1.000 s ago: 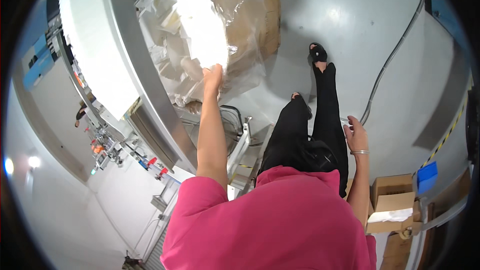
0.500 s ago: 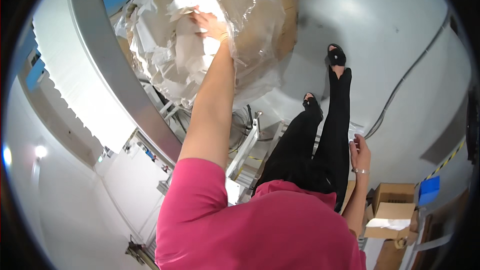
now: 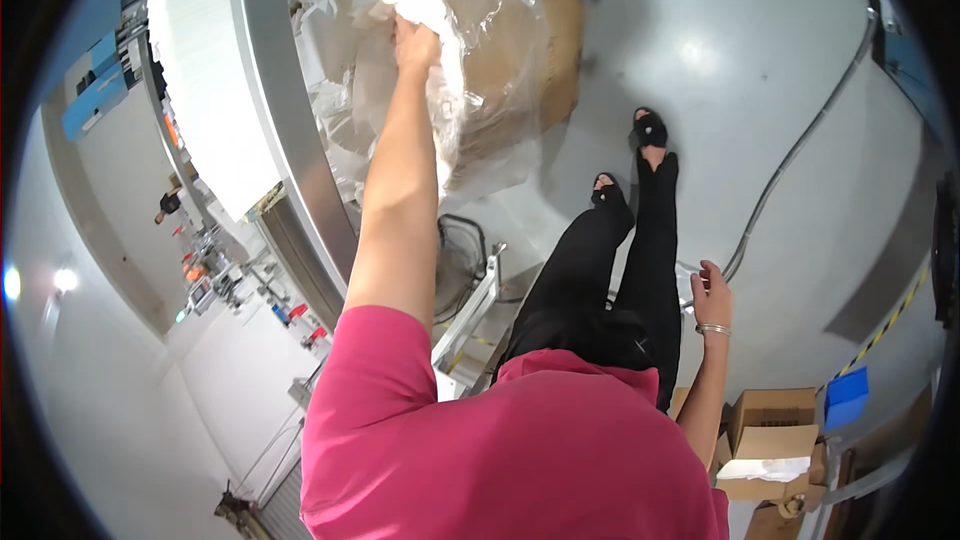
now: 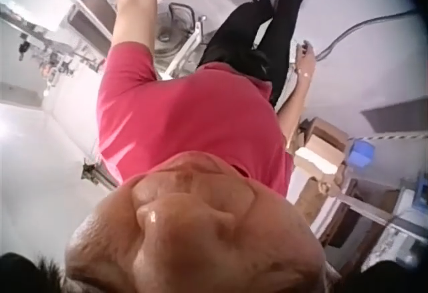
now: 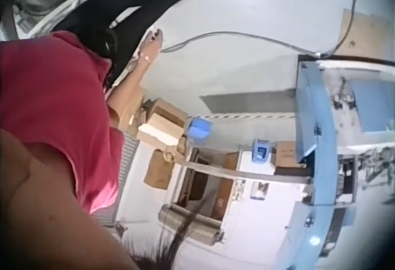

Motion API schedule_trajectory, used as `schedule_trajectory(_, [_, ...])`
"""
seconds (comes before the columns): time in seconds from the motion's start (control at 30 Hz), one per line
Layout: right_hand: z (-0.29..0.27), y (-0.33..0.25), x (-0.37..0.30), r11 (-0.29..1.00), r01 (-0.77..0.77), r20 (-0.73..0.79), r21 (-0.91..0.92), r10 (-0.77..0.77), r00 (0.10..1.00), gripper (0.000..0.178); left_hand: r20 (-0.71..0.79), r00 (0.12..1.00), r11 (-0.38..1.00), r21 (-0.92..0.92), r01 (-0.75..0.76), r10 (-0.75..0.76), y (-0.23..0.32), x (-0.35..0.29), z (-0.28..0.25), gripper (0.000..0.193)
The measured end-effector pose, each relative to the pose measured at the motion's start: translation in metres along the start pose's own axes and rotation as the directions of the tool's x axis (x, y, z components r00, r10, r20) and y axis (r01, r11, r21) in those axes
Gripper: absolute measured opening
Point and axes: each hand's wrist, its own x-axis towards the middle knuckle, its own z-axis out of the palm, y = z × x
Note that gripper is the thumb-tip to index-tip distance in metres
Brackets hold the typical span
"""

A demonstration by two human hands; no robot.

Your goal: Transferring stacks of paper filters from an industrial machine to a conveyor belt for packaging.

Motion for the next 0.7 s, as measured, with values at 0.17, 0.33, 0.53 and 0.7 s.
schedule_trajectory(0.17, [-0.008, 0.006, -0.005, 0.998, 0.046, -0.115, -0.041, -0.05, 0.992, 0.032, -0.288, 0.91, 0.948, -0.022, -0.317, 0.297, -0.039, -0.044, -0.009, 0.064])
schedule_trajectory(0.33, [-0.006, 0.019, -0.016, 0.983, 0.11, -0.116, -0.145, -0.127, 0.985, 0.033, -0.449, 0.766, 0.886, 0.197, -0.419, 0.461, -0.046, -0.165, 0.005, 0.064])
schedule_trajectory(0.53, [0.018, 0.007, -0.016, 0.941, 0.263, -0.047, -0.212, -0.279, 0.959, 0.033, 0.195, 0.862, 0.769, 0.392, -0.505, 0.467, -0.116, -0.307, 0.058, 0.064])
schedule_trajectory(0.7, [0.048, 0.008, -0.012, 0.94, 0.305, -0.024, -0.154, -0.312, 0.95, 0.029, 0.888, 0.373, 0.882, -0.07, -0.466, 0.267, -0.229, -0.379, 0.154, 0.047])
